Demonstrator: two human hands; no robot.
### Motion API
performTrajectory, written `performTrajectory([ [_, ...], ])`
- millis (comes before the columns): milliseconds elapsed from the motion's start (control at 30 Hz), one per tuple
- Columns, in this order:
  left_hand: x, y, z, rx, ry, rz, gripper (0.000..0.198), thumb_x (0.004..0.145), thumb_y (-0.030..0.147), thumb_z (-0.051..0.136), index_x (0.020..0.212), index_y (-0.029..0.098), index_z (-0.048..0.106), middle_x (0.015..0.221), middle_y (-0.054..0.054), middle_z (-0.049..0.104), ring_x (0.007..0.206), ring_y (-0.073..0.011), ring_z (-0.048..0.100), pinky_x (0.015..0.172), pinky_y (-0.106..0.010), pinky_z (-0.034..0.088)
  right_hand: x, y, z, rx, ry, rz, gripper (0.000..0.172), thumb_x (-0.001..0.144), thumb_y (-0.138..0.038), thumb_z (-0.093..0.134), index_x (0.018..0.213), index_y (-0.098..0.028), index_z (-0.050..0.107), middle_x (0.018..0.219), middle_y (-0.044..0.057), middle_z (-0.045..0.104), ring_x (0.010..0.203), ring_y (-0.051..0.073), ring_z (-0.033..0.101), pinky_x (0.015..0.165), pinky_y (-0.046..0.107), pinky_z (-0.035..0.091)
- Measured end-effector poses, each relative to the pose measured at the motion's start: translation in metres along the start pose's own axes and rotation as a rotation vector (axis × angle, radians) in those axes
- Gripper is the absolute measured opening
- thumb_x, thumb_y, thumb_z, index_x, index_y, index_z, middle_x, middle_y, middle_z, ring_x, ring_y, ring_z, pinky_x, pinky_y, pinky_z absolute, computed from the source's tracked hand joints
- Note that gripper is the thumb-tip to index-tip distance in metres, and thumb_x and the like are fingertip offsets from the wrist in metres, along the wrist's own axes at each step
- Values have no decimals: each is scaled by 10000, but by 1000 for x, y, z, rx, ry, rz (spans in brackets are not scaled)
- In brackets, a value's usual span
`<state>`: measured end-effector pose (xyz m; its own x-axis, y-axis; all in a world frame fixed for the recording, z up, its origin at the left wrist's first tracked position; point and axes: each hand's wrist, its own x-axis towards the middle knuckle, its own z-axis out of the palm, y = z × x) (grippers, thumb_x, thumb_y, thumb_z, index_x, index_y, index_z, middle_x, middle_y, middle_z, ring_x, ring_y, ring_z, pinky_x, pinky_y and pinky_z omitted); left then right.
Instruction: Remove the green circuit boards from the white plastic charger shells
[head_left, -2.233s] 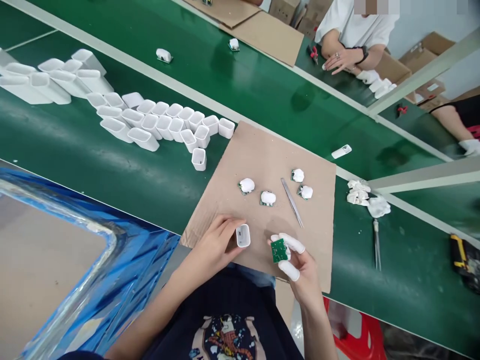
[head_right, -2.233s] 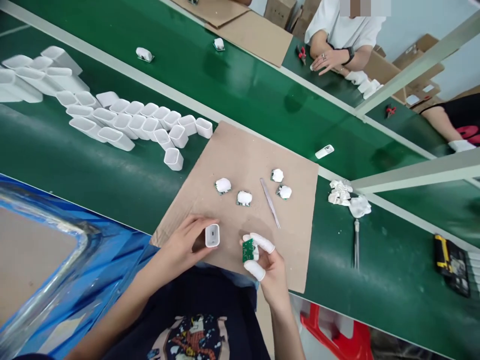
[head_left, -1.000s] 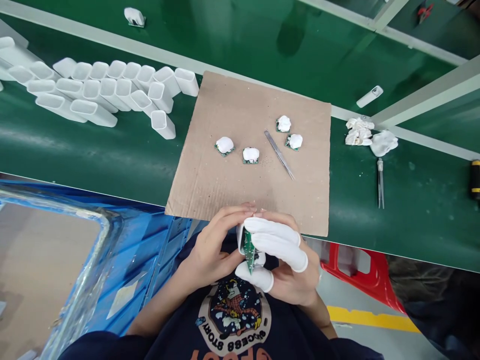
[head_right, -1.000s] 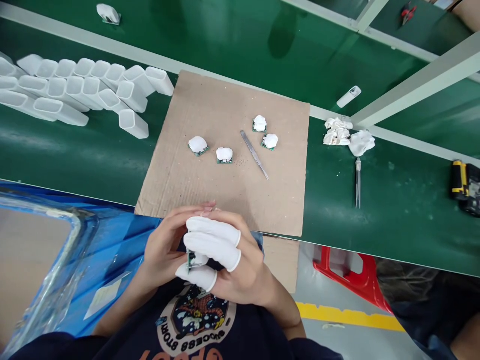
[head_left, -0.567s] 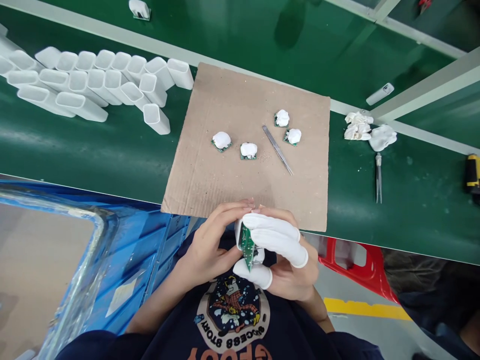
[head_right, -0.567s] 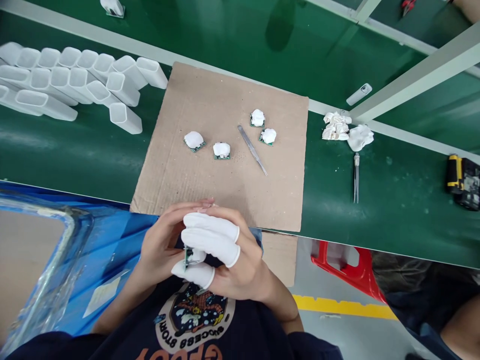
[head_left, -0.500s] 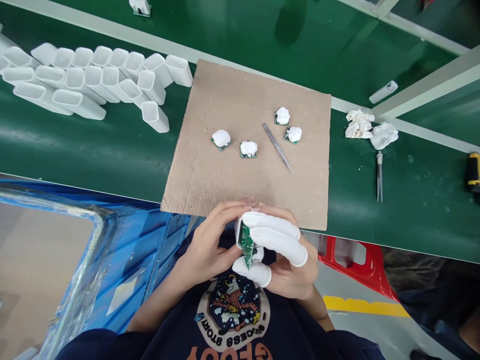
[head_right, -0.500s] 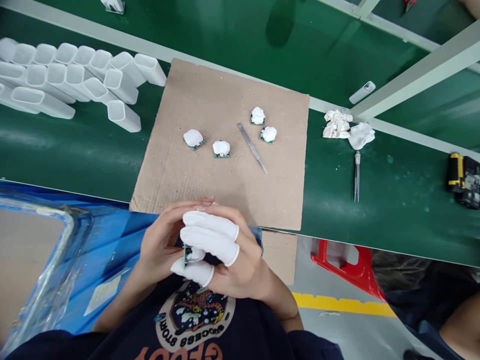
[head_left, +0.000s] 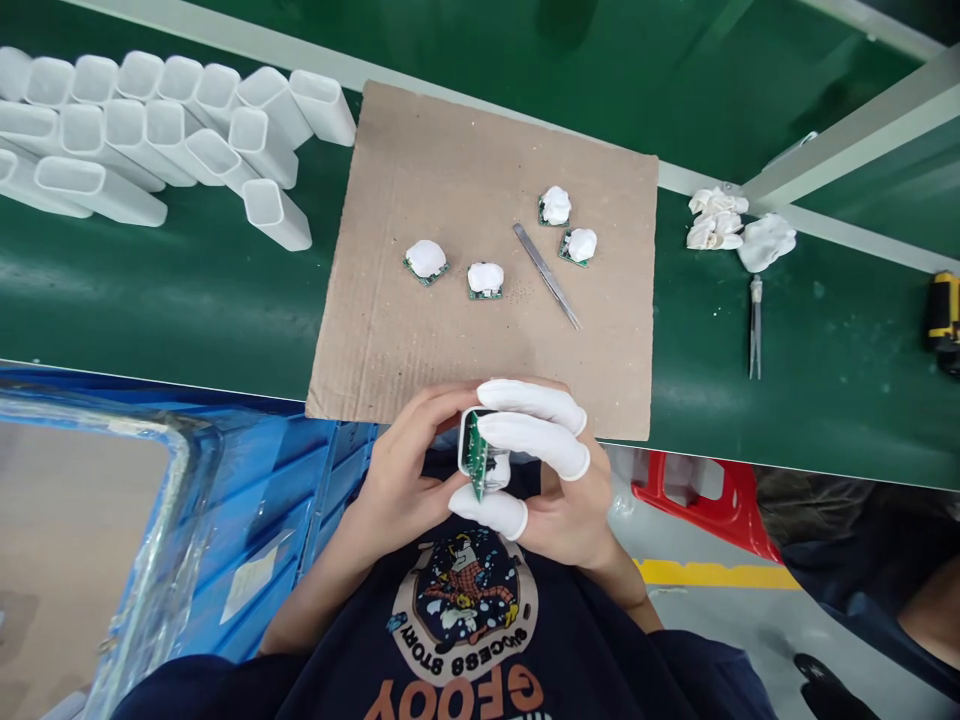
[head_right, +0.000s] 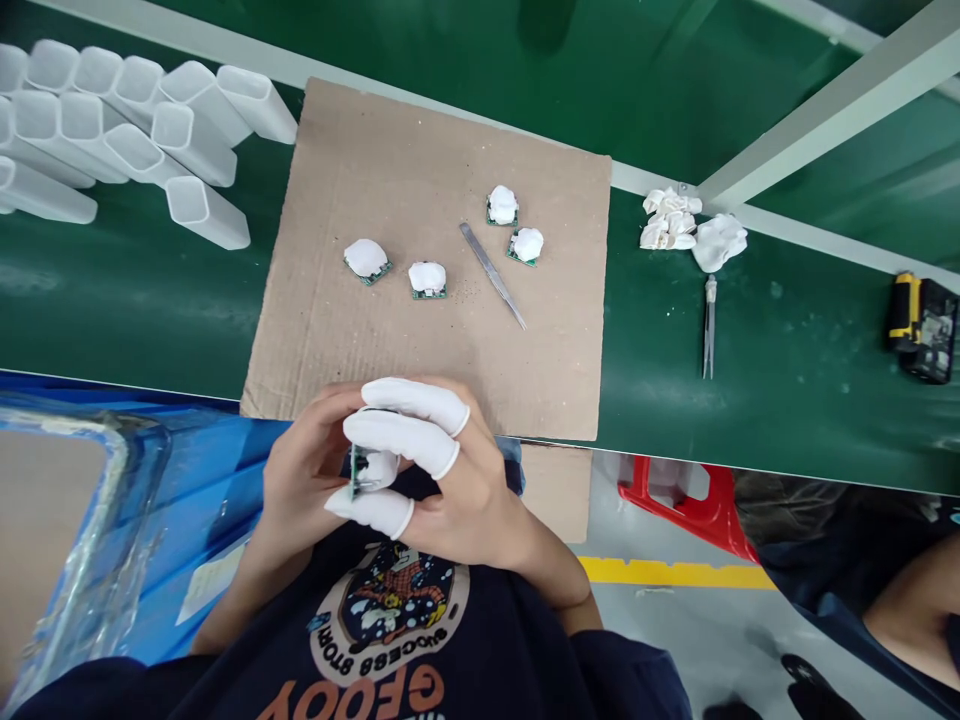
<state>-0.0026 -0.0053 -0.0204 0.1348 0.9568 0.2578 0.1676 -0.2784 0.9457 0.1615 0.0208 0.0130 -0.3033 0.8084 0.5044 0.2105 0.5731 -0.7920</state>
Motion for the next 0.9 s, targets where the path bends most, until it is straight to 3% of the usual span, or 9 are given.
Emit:
performTrajectory([
  [200,1,-1,-1,71,14,33,548,838,124,727,1341,254,553,1257,-82,667,1124,-208,668,882,-289,588,-1,2,0,22,-62,114,578,828,-222,808,1338,-330,559,1343,53,596,1266,265,588,1060,443,541],
  [367,5,-10,2,95,20,67,587,812,83,713,1344,262,542,1285,-73,664,1199,-220,640,964,-341,569,-11,5,0,238,-119,393,841,776,-382,858,1483,-334,405,1524,77,469,1402,333,487,1157,515,465],
  [467,9,-12,5,245,75,162,502,806,69,707,1255,260,590,1192,-58,719,1248,-258,604,1045,-448,511,-15,5,2,327,-76,551,691,859,-323,777,1450,-312,420,1448,84,542,1319,281,578,1102,478,526],
  [533,13,-11,6,358,110,237,439,802,83,731,1191,249,615,1118,-50,750,1201,-257,613,1034,-459,493,-16,4,4,388,-55,607,569,888,-291,733,1391,-280,467,1353,83,620,1237,244,640,1028,424,581],
  [667,16,-8,8,420,95,300,395,829,127,734,1194,222,615,1099,-75,755,1085,-240,644,949,-426,532,-15,6,11,477,21,643,462,863,-310,761,1270,-260,548,1189,48,706,1076,198,710,916,347,624],
  [800,14,-8,6,340,77,284,429,866,135,697,1278,202,602,1147,-97,726,1121,-240,660,964,-413,557,-17,17,12,431,10,631,461,864,-412,764,1260,-269,578,1188,49,704,951,183,721,855,350,633],
  [900,10,-8,0,229,31,224,502,868,167,728,1348,211,587,1217,-111,703,1176,-250,659,999,-401,550,-20,24,-2,293,-82,519,488,910,-469,706,1338,-289,558,1277,70,672,1093,226,693,962,426,598],
])
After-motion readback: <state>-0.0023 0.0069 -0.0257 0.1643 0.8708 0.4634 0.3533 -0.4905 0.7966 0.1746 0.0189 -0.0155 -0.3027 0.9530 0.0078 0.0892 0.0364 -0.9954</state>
